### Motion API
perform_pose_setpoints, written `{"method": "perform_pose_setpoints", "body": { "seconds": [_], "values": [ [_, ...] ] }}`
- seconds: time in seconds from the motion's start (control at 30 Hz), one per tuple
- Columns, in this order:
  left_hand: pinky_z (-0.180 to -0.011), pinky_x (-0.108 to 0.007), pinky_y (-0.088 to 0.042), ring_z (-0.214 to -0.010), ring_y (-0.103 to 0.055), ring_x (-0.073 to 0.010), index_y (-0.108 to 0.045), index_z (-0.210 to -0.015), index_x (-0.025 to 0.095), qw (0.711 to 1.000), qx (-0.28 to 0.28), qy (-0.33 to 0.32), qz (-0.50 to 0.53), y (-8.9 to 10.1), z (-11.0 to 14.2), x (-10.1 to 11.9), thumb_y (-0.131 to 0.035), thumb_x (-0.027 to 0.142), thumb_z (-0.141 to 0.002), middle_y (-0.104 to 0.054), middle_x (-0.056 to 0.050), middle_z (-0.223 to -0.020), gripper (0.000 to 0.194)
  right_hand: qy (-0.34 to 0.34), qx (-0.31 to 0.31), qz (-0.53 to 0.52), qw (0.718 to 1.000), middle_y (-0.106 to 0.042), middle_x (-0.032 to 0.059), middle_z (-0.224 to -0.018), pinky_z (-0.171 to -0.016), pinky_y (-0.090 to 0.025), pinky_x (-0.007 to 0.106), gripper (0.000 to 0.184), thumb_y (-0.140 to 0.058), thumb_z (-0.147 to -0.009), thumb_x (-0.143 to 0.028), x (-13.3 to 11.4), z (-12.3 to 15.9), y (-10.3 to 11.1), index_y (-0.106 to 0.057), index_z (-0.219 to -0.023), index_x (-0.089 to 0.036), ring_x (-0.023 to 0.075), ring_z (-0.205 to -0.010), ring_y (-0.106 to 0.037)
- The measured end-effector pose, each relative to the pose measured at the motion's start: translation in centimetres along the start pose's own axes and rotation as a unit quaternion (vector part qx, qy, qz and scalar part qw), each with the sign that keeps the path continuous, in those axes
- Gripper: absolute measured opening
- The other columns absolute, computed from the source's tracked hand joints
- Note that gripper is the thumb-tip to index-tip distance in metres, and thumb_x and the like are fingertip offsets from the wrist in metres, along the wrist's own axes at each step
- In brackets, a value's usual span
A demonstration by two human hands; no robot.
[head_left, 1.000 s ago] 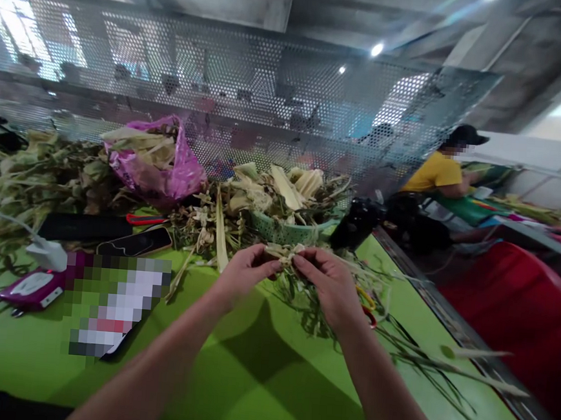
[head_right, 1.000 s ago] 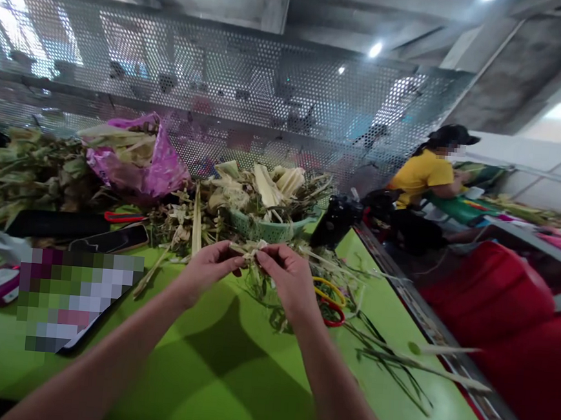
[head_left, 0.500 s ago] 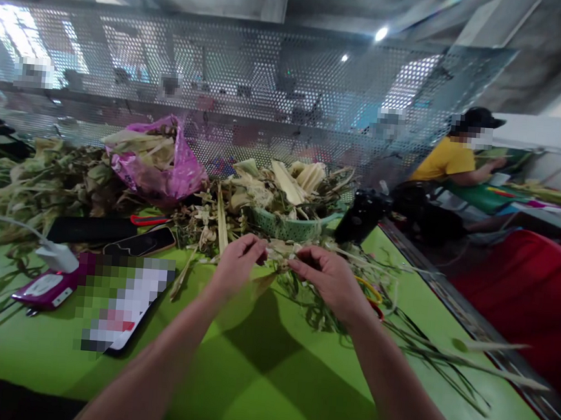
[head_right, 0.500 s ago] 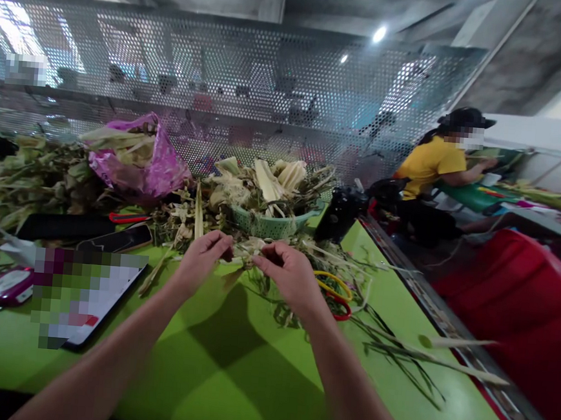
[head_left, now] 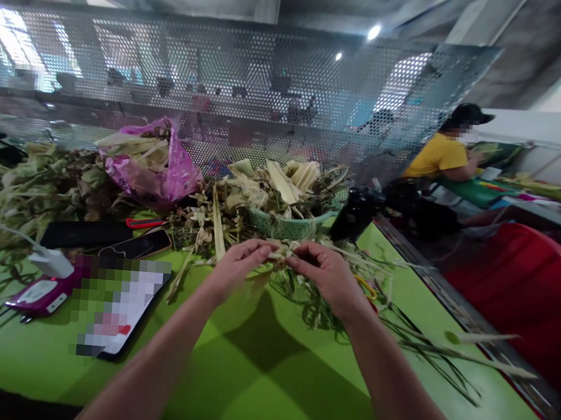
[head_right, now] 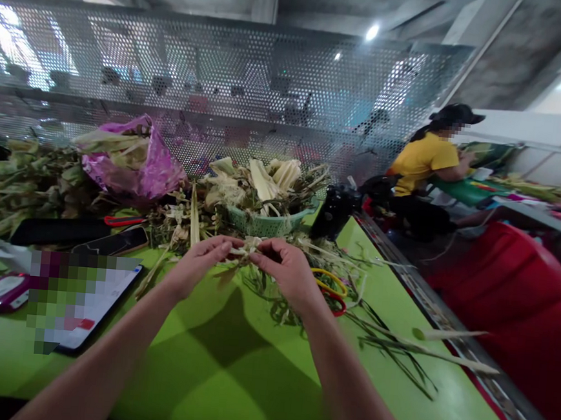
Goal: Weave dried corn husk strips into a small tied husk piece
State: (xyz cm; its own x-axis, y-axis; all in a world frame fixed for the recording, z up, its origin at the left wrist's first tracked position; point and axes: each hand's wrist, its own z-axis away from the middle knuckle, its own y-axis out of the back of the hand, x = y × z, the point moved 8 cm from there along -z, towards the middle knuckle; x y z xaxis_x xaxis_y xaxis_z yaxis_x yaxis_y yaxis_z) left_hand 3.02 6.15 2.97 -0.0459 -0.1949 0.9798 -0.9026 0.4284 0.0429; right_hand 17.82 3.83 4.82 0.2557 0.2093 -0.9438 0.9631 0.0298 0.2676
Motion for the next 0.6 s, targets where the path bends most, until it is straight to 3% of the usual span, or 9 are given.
{"method": "perform_pose_setpoints", "body": {
  "seconds": [0.07, 0.17, 0.3, 0.43, 0.6],
  "values": [
    [-0.068, -0.025, -0.042, -0.074, -0.056, -0.0132, -0.065, -0.095, 0.016, 0.998, -0.025, 0.034, 0.051, -1.2, 0.0, -0.8, -0.068, 0.043, -0.072, -0.065, -0.004, -0.083, 0.036, -0.003, -0.002, -0.028, 1.0, -0.058, -0.0017, -0.07, -0.064, -0.04, 0.026, 0.027, -0.071, -0.071, -0.042, 0.0, 0.0, -0.2, -0.062, -0.078, -0.018, 0.0125, -0.065, -0.05],
    [-0.058, -0.021, -0.036, -0.062, -0.049, -0.0087, -0.063, -0.087, 0.014, 0.994, 0.005, 0.051, 0.097, -1.3, -0.1, -1.5, -0.076, 0.039, -0.063, -0.061, 0.0, -0.072, 0.036, -0.028, -0.019, -0.083, 0.996, -0.062, -0.0001, -0.077, -0.072, -0.044, 0.029, 0.029, -0.071, -0.071, -0.041, 0.4, 0.0, -0.5, -0.064, -0.088, -0.019, 0.014, -0.072, -0.056],
    [-0.052, -0.02, -0.03, -0.054, -0.042, -0.0062, -0.061, -0.086, 0.016, 0.99, 0.056, 0.069, 0.107, -0.4, 0.1, -1.6, -0.075, 0.039, -0.064, -0.054, 0.004, -0.064, 0.035, -0.075, -0.038, -0.109, 0.991, -0.064, 0.0018, -0.082, -0.076, -0.045, 0.03, 0.03, -0.069, -0.073, -0.042, 0.9, 0.1, -0.6, -0.065, -0.091, -0.018, 0.0145, -0.075, -0.058],
    [-0.052, -0.02, -0.031, -0.055, -0.042, -0.0067, -0.062, -0.09, 0.015, 0.99, 0.038, 0.082, 0.107, -0.7, 0.3, -1.4, -0.072, 0.041, -0.067, -0.054, 0.003, -0.065, 0.036, -0.066, -0.031, -0.082, 0.994, -0.058, -0.0006, -0.068, -0.066, -0.042, 0.026, 0.027, -0.07, -0.071, -0.042, 0.4, 0.1, -0.6, -0.063, -0.075, -0.016, 0.0117, -0.064, -0.051],
    [-0.058, -0.021, -0.037, -0.061, -0.047, -0.0087, -0.063, -0.082, 0.014, 0.991, 0.047, 0.066, 0.107, -0.8, 0.1, -2.0, -0.071, 0.043, -0.068, -0.057, 0.0, -0.069, 0.033, -0.051, -0.014, -0.073, 0.996, -0.054, -0.0019, -0.064, -0.06, -0.039, 0.025, 0.026, -0.071, -0.069, -0.04, 0.6, 0.0, -0.9, -0.061, -0.071, -0.017, 0.0109, -0.06, -0.047]
  ]
}}
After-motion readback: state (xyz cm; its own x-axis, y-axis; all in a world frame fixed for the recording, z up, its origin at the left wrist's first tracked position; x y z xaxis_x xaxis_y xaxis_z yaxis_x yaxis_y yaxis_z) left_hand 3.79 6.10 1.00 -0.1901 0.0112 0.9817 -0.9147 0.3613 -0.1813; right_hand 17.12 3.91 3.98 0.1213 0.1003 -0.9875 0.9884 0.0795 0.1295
